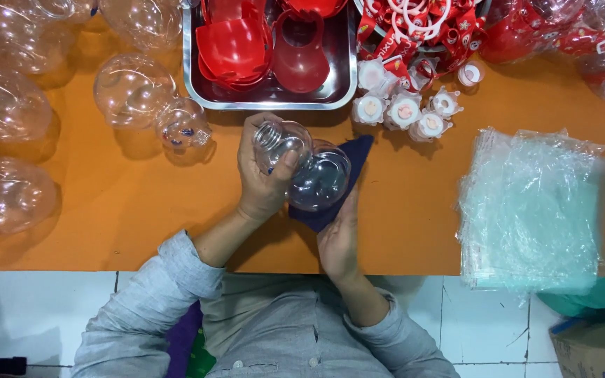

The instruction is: The person wipes a clear plastic bottle with a cloth and then attaches a red lanyard to the neck of the bottle.

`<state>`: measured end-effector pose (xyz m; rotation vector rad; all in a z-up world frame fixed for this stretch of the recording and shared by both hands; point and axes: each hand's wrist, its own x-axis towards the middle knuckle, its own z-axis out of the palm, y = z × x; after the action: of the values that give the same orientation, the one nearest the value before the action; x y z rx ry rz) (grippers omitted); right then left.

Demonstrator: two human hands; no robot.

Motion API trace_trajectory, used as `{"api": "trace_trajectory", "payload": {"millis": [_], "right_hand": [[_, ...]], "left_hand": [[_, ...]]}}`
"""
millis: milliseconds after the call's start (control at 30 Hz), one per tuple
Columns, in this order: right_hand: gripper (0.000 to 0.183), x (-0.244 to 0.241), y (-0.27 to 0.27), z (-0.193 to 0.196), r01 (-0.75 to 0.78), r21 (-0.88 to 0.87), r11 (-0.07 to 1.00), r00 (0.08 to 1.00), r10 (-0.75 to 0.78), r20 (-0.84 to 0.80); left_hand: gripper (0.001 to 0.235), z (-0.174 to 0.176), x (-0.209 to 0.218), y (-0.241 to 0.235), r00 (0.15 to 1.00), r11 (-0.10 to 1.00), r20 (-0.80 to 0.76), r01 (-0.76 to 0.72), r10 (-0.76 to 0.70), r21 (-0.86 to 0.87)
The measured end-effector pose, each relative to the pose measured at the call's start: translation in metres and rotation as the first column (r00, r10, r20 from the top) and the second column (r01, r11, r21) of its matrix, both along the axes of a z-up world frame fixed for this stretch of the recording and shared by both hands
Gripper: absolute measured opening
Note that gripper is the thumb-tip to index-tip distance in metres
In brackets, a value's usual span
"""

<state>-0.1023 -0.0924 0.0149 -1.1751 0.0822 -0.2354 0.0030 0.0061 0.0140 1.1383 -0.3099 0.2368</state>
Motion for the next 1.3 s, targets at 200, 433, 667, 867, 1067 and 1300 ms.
{"api": "trace_trajectory", "payload": {"millis": [200, 433, 667, 867, 1067, 1300], "right_hand": [[0.056, 0.02, -0.019, 0.013, 0.065, -0.335, 0.94, 0.995, -0.037, 0.088], [0.065, 0.029, -0.019, 0.031, 0.156, -0.69, 0.707, 0.968, 0.03, 0.249], [0.065, 0.014, -0.021, 0.012, 0.241, -0.727, 0.643, 0.938, 0.037, 0.344], [0.058, -0.003, -0.027, -0.001, 0.212, -0.688, 0.694, 0.954, 0.006, 0.301], [0.056, 0.004, -0.029, 0.011, 0.2, -0.694, 0.692, 0.955, 0.021, 0.296], [0.057, 0.02, -0.028, 0.017, 0.199, -0.733, 0.651, 0.942, 0.078, 0.325]], "left_hand": [[0.054, -0.015, 0.003, 0.01, 1.0, 0.993, 0.0, -0.013, 0.013, 0.113], [0.055, -0.01, 0.001, 0.006, 1.0, 0.988, -0.004, -0.027, 0.028, 0.15], [0.052, -0.012, 0.002, 0.008, 0.997, 0.984, -0.054, -0.043, 0.053, 0.17], [0.045, -0.022, 0.009, 0.009, 0.993, 0.986, -0.079, -0.077, 0.089, 0.146], [0.05, 0.003, 0.003, 0.004, 0.999, 0.983, -0.022, -0.019, 0.023, 0.182], [0.05, -0.006, 0.005, 0.009, 1.0, 0.98, -0.009, 0.003, -0.001, 0.199]]}}
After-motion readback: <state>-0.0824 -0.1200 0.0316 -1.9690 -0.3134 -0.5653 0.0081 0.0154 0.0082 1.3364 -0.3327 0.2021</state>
